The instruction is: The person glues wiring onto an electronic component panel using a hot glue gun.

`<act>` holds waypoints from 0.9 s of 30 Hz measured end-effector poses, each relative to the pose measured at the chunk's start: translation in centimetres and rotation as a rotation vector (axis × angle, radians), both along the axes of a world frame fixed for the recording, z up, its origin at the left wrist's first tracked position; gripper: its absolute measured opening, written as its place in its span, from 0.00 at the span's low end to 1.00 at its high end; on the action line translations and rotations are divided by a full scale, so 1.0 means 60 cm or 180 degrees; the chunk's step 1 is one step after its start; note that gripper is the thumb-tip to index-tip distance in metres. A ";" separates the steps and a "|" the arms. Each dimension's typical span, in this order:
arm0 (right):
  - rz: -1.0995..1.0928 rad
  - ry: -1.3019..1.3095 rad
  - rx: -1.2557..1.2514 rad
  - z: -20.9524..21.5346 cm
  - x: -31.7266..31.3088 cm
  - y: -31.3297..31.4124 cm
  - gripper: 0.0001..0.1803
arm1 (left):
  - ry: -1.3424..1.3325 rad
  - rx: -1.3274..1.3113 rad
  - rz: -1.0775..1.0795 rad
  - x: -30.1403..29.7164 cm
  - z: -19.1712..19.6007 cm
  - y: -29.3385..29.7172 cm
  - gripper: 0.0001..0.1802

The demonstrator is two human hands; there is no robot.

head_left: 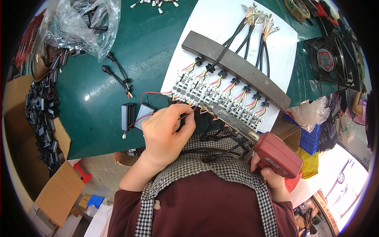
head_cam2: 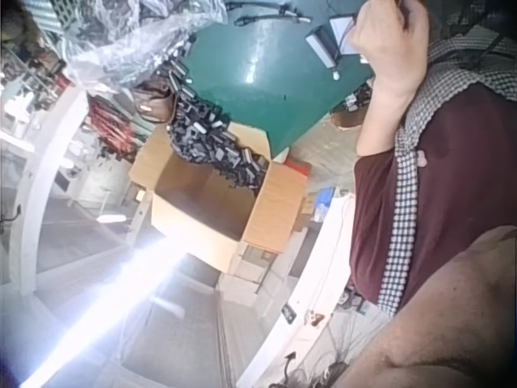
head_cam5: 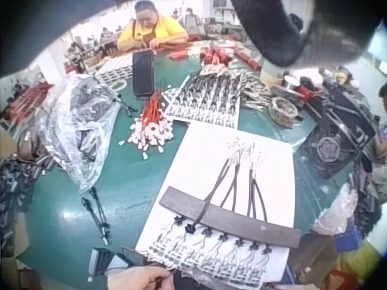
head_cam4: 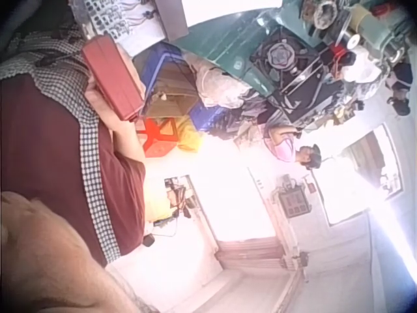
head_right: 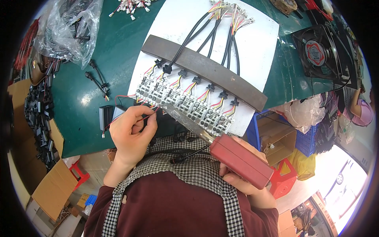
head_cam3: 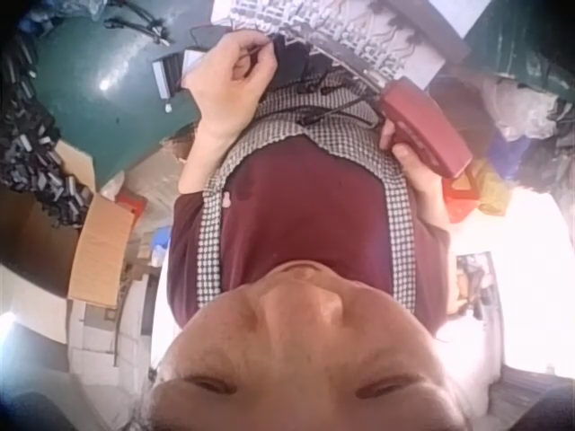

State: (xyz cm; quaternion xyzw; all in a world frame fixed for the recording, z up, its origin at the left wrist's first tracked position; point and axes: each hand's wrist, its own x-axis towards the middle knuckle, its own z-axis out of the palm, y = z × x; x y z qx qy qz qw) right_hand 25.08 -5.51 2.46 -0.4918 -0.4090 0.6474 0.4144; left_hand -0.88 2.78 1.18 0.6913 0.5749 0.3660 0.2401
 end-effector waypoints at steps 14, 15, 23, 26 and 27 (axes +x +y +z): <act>-0.0171 0.0079 -0.0075 0.018 -0.012 0.010 0.42 | 0.0030 0.0000 -0.0020 0.000 0.002 0.000 0.10; -0.0167 0.0226 -0.0236 0.022 -0.011 0.012 0.43 | 0.0046 -0.0010 -0.0023 0.000 0.002 0.000 0.10; -0.0330 0.0326 -0.0368 0.021 -0.005 -0.001 0.48 | 0.0383 0.0142 -0.0141 0.002 0.013 0.002 0.08; -0.0250 0.0323 -0.0443 0.024 -0.004 0.002 0.48 | 0.0555 0.0318 -0.0265 0.001 0.015 0.000 0.07; -0.0307 0.0327 -0.0479 0.026 -0.005 0.001 0.48 | 0.0700 0.0297 -0.0304 0.000 0.015 -0.001 0.07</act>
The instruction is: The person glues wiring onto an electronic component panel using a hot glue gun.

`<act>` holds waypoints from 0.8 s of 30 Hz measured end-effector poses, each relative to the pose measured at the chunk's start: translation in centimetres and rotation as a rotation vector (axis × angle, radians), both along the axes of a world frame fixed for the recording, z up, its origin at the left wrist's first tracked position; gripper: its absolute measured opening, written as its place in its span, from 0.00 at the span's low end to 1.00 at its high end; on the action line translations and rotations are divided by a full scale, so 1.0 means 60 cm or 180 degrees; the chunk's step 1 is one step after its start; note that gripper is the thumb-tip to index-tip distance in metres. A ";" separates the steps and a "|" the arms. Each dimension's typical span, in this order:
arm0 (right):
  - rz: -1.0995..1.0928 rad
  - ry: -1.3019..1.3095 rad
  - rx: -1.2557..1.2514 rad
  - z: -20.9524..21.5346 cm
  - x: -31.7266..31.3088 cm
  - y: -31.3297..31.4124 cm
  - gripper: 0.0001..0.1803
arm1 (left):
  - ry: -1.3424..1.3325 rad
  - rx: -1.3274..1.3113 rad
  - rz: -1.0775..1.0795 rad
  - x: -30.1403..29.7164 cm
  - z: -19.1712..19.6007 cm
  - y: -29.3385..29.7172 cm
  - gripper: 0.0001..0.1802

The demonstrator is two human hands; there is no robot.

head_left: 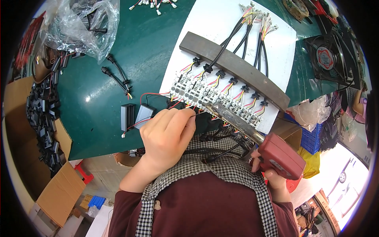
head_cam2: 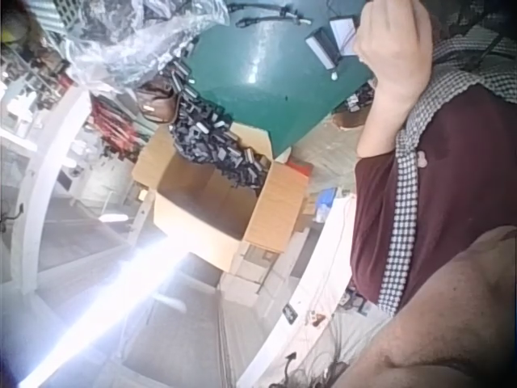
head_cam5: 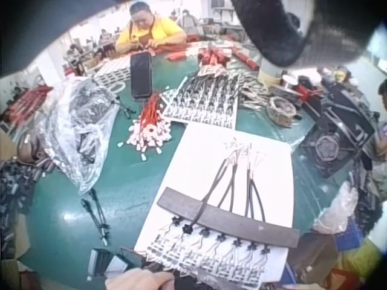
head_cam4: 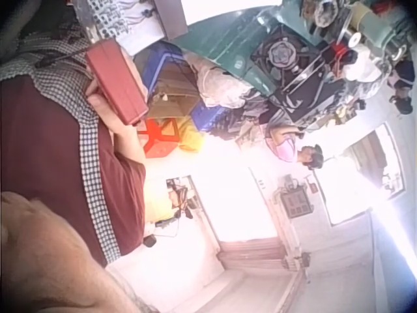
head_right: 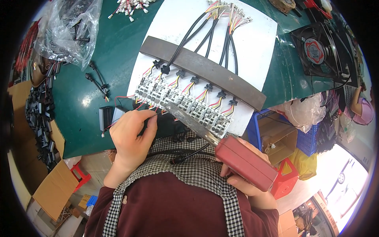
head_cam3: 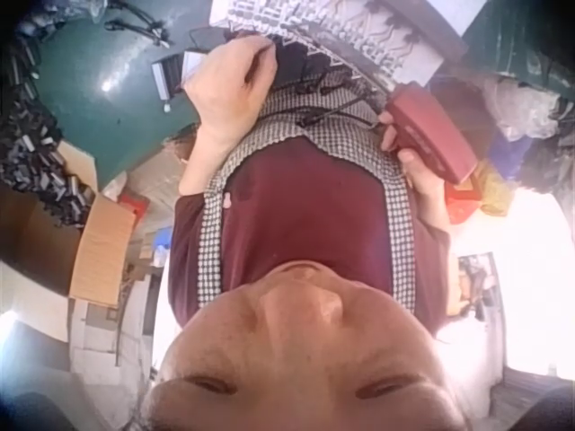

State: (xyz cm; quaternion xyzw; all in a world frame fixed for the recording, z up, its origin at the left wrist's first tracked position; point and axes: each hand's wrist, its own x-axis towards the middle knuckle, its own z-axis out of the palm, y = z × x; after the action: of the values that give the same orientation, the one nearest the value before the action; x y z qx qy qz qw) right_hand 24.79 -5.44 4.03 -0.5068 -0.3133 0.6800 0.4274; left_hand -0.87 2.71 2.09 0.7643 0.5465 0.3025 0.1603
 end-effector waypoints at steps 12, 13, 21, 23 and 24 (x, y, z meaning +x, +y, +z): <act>-0.0016 -0.0003 0.0061 -0.003 0.008 -0.005 0.47 | -0.0162 -0.0375 0.0065 0.007 0.004 0.005 0.07; 0.0078 -0.0099 0.0145 -0.006 0.009 -0.007 0.46 | 0.0019 -0.0365 0.0069 0.009 0.005 0.005 0.07; 0.0265 -0.0297 0.0585 -0.024 0.011 -0.005 0.42 | -0.0063 -0.0348 0.0130 0.012 0.007 0.008 0.07; 0.0381 -0.0405 0.0749 -0.027 0.011 -0.005 0.42 | -0.0062 -0.0331 0.0120 0.012 0.007 0.009 0.08; 0.0296 -0.0413 0.0713 -0.024 0.008 -0.006 0.41 | -0.0067 -0.0355 0.0097 0.012 0.007 0.008 0.08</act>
State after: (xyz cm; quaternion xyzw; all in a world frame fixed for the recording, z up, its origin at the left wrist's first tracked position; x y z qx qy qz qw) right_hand 25.27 -5.80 2.59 -0.4837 -0.4374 0.6256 0.4281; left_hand -0.14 3.21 2.50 0.7426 0.5723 0.2821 0.2038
